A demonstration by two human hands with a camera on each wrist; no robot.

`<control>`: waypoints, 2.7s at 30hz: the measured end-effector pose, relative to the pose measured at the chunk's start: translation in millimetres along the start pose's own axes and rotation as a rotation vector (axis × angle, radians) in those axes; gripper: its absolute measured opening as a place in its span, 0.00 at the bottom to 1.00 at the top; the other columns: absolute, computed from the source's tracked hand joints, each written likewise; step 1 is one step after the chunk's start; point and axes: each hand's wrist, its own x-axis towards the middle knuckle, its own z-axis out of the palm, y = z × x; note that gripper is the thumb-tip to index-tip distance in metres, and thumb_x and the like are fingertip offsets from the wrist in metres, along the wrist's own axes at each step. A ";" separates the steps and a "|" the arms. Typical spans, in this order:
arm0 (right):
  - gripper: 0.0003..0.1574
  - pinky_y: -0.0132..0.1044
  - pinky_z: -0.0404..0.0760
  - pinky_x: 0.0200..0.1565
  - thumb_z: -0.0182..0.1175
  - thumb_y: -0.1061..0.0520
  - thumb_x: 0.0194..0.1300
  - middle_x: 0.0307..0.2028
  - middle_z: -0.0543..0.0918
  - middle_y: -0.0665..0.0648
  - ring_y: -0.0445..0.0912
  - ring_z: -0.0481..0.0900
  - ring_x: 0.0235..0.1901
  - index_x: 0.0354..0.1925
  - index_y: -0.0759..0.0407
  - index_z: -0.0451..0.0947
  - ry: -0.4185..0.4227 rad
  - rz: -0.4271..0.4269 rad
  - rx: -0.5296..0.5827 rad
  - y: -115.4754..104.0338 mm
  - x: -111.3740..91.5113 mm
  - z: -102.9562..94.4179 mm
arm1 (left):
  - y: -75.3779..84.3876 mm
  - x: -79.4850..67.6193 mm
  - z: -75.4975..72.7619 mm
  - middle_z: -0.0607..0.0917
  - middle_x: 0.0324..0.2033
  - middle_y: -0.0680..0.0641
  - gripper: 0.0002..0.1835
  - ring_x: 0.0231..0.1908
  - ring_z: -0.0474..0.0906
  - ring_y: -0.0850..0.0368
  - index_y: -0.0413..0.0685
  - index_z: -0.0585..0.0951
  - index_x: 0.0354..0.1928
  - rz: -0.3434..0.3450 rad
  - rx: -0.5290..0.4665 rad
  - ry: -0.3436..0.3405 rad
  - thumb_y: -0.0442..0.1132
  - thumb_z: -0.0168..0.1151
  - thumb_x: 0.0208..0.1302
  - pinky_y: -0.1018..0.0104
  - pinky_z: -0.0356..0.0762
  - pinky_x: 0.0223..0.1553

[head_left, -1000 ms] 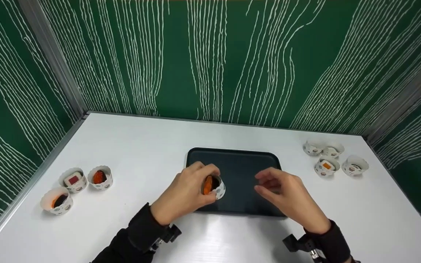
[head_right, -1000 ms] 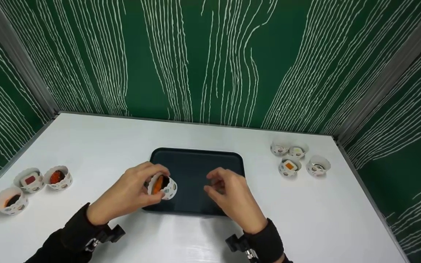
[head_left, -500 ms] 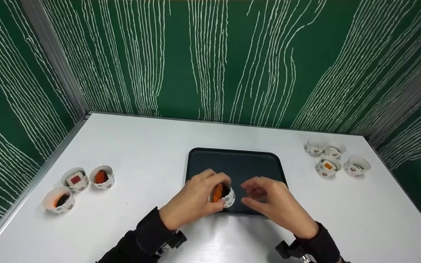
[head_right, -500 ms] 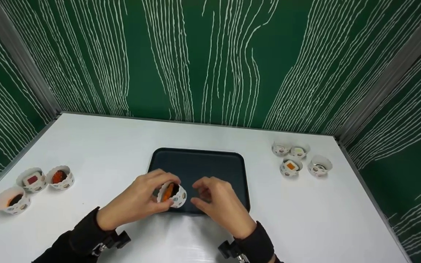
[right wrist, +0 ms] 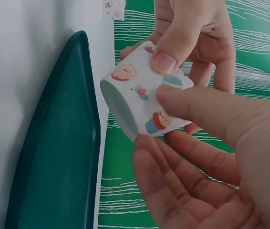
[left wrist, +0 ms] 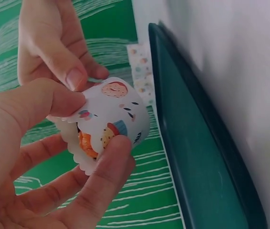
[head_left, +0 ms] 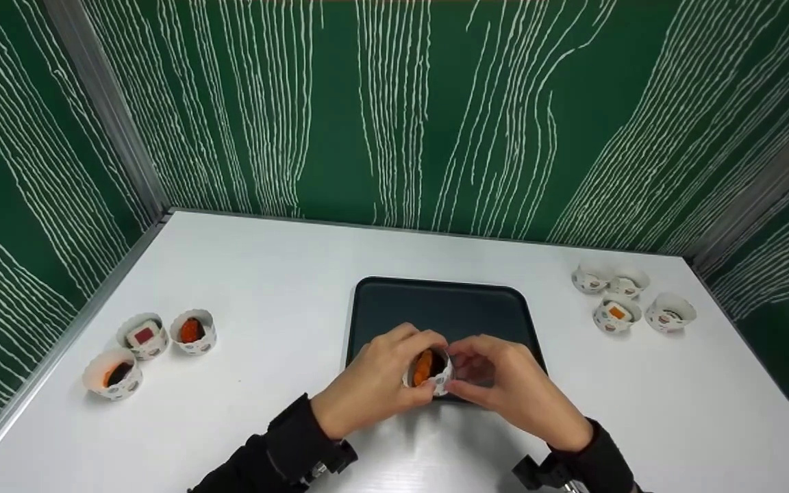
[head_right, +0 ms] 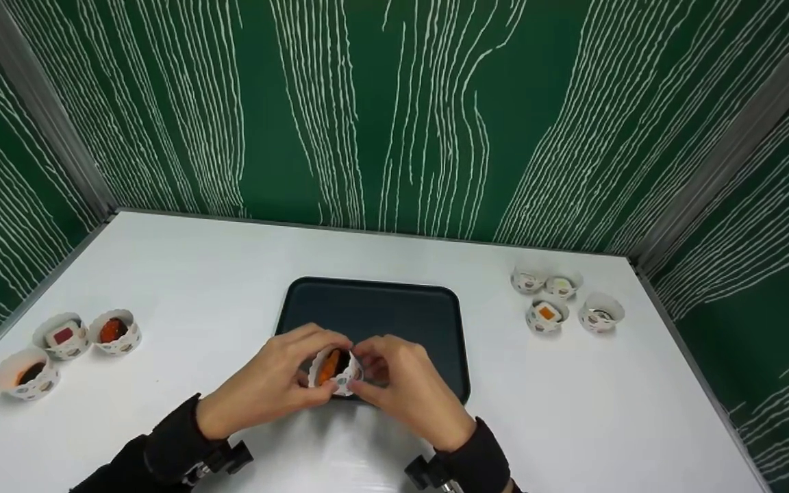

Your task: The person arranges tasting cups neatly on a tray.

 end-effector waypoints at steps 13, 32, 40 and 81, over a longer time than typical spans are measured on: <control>0.23 0.35 0.88 0.47 0.76 0.52 0.68 0.46 0.87 0.49 0.39 0.87 0.43 0.59 0.54 0.84 0.019 -0.023 -0.063 2.5 0.4 3.5 | 0.9 -1.4 4.3 0.81 0.56 0.44 0.30 0.52 0.83 0.56 0.53 0.77 0.71 -0.048 -0.020 -0.020 0.41 0.73 0.69 0.68 0.84 0.55; 0.36 0.36 0.89 0.50 0.79 0.51 0.64 0.54 0.87 0.52 0.40 0.89 0.47 0.66 0.56 0.79 0.019 -0.020 -0.067 8.5 2.7 5.6 | -0.9 0.7 6.7 0.80 0.56 0.43 0.34 0.55 0.82 0.52 0.49 0.73 0.69 -0.036 -0.034 0.039 0.25 0.72 0.62 0.63 0.83 0.57; 0.39 0.34 0.88 0.51 0.79 0.48 0.64 0.56 0.87 0.52 0.42 0.88 0.50 0.68 0.55 0.76 0.003 -0.020 -0.037 9.4 2.3 5.2 | 0.9 1.2 5.7 0.81 0.55 0.42 0.30 0.52 0.82 0.50 0.46 0.74 0.68 -0.021 -0.084 0.036 0.25 0.69 0.66 0.73 0.82 0.48; 0.35 0.40 0.82 0.50 0.76 0.56 0.66 0.57 0.83 0.57 0.45 0.81 0.50 0.67 0.56 0.74 -0.027 -0.134 -0.161 5.7 62.2 14.6 | -2.5 -2.6 -59.1 0.86 0.47 0.47 0.08 0.46 0.86 0.57 0.46 0.84 0.51 0.024 -0.090 0.256 0.31 0.65 0.74 0.64 0.89 0.45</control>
